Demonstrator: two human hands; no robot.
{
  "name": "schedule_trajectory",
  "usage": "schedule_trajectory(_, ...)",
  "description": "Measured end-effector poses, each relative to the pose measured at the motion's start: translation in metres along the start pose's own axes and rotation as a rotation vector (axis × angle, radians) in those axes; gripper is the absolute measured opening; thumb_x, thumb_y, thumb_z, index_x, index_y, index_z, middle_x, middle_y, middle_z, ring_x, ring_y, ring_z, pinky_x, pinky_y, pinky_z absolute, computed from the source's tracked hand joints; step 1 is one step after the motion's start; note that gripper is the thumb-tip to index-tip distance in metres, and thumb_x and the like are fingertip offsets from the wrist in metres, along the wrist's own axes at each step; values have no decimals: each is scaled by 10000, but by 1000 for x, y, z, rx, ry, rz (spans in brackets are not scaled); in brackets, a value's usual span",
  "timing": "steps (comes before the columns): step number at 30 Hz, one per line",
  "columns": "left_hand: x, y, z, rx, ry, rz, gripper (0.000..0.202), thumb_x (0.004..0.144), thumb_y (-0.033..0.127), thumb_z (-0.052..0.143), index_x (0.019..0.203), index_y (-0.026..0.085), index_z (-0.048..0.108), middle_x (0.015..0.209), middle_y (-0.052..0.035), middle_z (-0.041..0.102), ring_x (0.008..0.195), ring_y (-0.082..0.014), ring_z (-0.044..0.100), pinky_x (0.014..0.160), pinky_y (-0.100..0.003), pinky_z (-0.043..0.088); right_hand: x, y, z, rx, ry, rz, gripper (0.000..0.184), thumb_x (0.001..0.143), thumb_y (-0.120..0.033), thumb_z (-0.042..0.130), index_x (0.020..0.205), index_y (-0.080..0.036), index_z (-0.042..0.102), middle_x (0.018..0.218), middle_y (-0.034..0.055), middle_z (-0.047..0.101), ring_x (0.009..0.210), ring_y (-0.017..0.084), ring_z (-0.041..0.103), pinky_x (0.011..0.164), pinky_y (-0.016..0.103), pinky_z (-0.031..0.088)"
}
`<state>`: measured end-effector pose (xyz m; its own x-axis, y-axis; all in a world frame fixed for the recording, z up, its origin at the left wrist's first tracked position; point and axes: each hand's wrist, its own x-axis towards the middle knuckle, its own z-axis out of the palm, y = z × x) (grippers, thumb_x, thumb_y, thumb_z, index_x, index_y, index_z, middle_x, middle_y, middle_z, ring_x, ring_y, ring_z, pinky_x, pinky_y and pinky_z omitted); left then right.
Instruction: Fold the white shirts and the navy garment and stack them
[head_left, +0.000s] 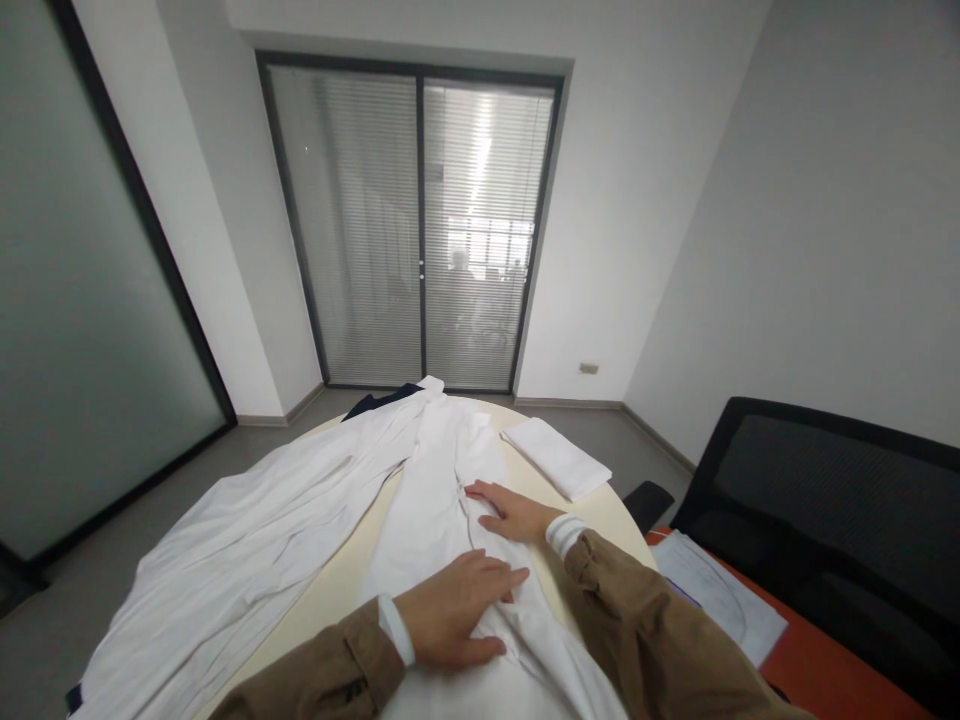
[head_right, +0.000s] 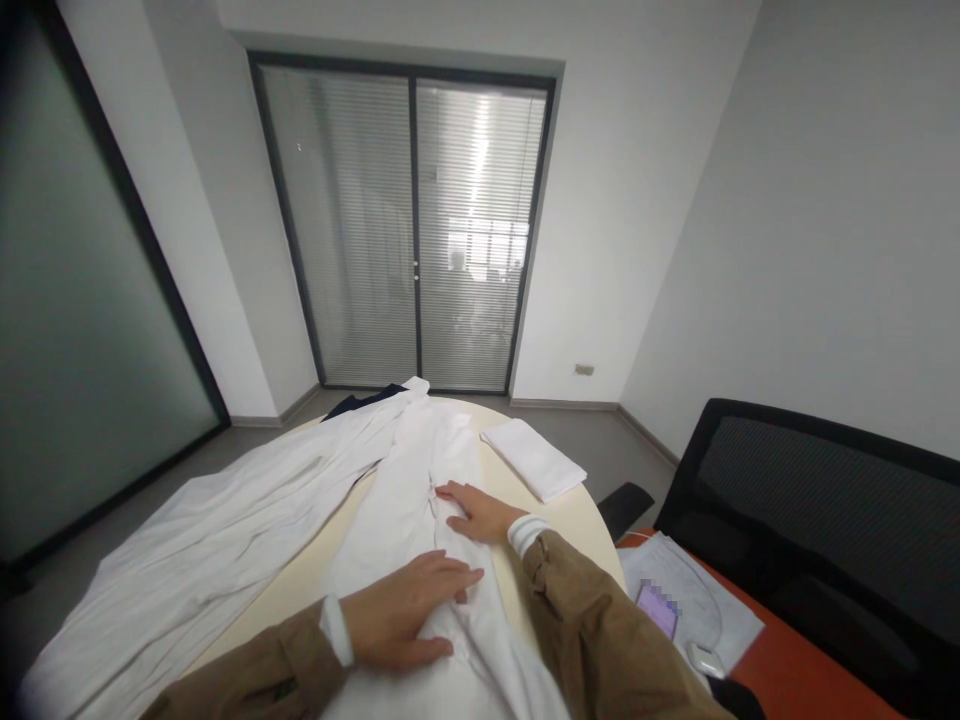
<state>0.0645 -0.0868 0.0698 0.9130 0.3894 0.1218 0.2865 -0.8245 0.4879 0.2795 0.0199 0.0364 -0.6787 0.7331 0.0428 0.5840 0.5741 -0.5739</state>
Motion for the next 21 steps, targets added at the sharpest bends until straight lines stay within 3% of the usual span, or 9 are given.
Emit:
schedule_trajectory(3, 5, 3, 12, -7, 34, 21, 517, 858, 347, 615, 1348, 230, 497, 1076, -69, 663, 1028, -233, 584, 966, -381, 438, -1, 2, 0, 6, -40, 14, 639, 900, -419, 548, 1474, -190, 384, 1537, 133, 369, 1449, 283, 271, 1185, 479, 203)
schedule_trajectory(7, 2, 0, 17, 34, -3, 64, 231, 862, 183, 569, 1065, 237, 665, 915, -40, 658, 931, -196, 582, 907, -340, 440, 1, 7, 1, 30, -53, -13, 623, 885, -475, 568, 1443, -231, 437, 1543, 88, 373, 1475, 294, 193, 1195, 515, 145)
schedule_trajectory(10, -5, -8, 18, 16, -14, 69, 180, 776, 81, 588, 883, 201, 670, 894, -38, 641, 932, -182, 564, 899, -311, 444, 4, 11, 5, 10, -33, -4, 595, 882, -464, 568, 1424, -244, 452, 1552, 71, 359, 1476, 305, 185, 1192, 535, 136)
schedule_trajectory(17, -6, -31, 10, -9, -41, 56, 173, 807, 54, 552, 889, 193, 613, 940, -45, 611, 985, -180, 532, 926, -314, 445, 16, 16, 10, -105, 56, 88, 497, 956, -453, 436, 1426, -293, 450, 1565, 24, 338, 1480, 294, 172, 1184, 564, 116)
schedule_trajectory(21, -1, -30, 5, 91, -45, 14, 172, 764, 55, 561, 870, 188, 584, 969, -53, 604, 993, -191, 525, 933, -333, 426, 27, 19, 12, -186, 121, 219, 502, 968, -488, 407, 1443, -328, 444, 1579, 22, 303, 1480, 325, 150, 1156, 630, 85)
